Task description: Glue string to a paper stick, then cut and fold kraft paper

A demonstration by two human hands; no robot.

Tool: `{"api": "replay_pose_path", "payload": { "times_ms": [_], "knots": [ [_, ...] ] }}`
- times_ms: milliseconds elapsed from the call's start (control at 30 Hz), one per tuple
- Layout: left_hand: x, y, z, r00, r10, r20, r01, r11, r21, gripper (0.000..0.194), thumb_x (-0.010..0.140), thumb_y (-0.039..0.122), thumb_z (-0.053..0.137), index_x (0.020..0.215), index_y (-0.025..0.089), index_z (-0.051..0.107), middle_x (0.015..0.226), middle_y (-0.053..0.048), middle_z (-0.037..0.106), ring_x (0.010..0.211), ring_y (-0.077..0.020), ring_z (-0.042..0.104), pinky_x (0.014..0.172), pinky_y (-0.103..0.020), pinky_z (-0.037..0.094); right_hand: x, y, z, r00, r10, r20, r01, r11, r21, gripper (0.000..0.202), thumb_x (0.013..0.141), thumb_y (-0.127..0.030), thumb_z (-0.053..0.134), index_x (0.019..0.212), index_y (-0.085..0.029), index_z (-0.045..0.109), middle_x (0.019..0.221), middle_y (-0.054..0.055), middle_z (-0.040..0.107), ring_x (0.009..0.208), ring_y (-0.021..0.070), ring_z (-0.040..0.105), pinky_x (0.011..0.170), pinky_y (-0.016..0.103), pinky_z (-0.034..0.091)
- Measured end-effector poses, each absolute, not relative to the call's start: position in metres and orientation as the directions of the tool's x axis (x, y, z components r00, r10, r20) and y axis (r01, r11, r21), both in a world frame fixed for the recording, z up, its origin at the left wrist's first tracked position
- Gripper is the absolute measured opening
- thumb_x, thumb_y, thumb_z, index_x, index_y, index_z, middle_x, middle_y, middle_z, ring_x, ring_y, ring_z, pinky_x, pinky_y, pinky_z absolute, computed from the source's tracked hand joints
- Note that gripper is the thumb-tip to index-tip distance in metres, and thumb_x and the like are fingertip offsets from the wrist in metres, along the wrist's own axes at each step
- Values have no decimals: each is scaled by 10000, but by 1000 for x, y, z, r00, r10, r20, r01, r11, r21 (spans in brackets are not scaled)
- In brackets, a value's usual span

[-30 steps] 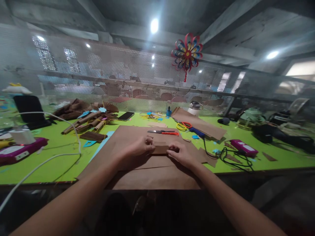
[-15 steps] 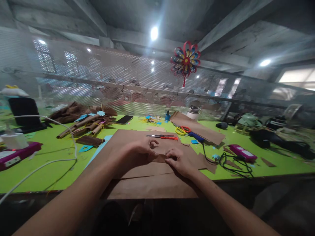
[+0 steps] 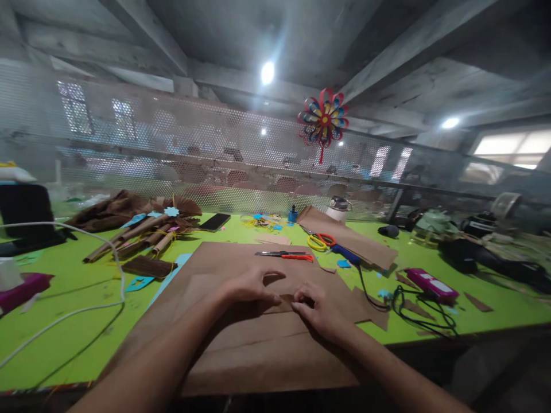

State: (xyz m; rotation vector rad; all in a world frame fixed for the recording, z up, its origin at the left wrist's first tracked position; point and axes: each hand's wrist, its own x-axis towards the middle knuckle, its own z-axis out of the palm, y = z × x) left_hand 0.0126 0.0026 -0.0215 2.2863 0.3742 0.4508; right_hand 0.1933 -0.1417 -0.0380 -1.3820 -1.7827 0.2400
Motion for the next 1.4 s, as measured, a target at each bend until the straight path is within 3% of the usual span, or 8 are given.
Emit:
{"api": "replay_pose_path", "payload": {
  "times_ms": [100,200,300,567,700,867,1167,1400],
  "knots": [
    [11,-3,-17,890,434,142,139,-553,821,540,637,302,758,1136,176,594,1233,-112,605,1172,-251,540,974,-408,433,193,-140,-40,-29,872,489,717,359,-598,137,774,-139,574,662,-207,533,718,14,586,722,178,558,707,297,447],
    [9,-6,-11,894,445,43,242,-563,790,319,639,340,741,877,146,653,883,-43,652,880,-206,598,750,-308,474,193,-141,-41,-17,882,470,716,339,-610,128,770,-149,583,653,-193,554,698,10,583,697,166,551,672,275,435],
    [7,-6,-7,891,454,-6,303,-583,754,275,640,392,726,692,136,643,651,10,548,660,-141,504,587,-248,381,198,-141,-33,-46,917,396,697,313,-645,103,778,-194,595,678,-174,609,695,10,619,690,158,571,650,252,440],
    [8,-4,-11,901,435,5,266,-560,784,304,593,423,752,636,138,655,620,11,525,625,-126,453,544,-234,322,233,-61,13,-87,950,299,931,185,-315,239,876,-238,497,891,-139,714,883,83,713,817,194,608,742,277,441],
    [6,-4,-10,911,411,37,240,-599,764,312,630,444,748,653,143,671,685,-2,537,705,-150,492,596,-239,360,240,-14,2,-105,967,233,975,145,-166,235,813,-178,580,1005,-133,707,1020,127,682,976,236,558,851,315,398],
    [5,-7,-7,904,426,36,245,-586,772,286,651,421,736,681,142,682,685,1,533,698,-141,482,609,-238,362,242,-2,-8,-135,977,166,985,150,-82,224,858,-159,528,1001,-115,694,1032,154,643,976,239,558,841,316,400],
    [10,-14,-1,906,412,100,194,-613,766,272,696,405,709,676,137,672,723,-17,531,735,-152,481,665,-265,360,288,-101,25,-125,967,221,969,167,-181,303,943,-278,447,1148,-123,606,1048,129,640,955,225,586,836,325,453],
    [22,-25,-8,928,369,47,165,-521,838,267,711,400,706,688,138,659,666,-2,521,709,-146,475,643,-257,358,300,-254,6,-68,988,141,879,126,-460,345,930,-421,486,1191,-223,598,1139,81,652,1025,229,614,887,342,487]
  ]
}}
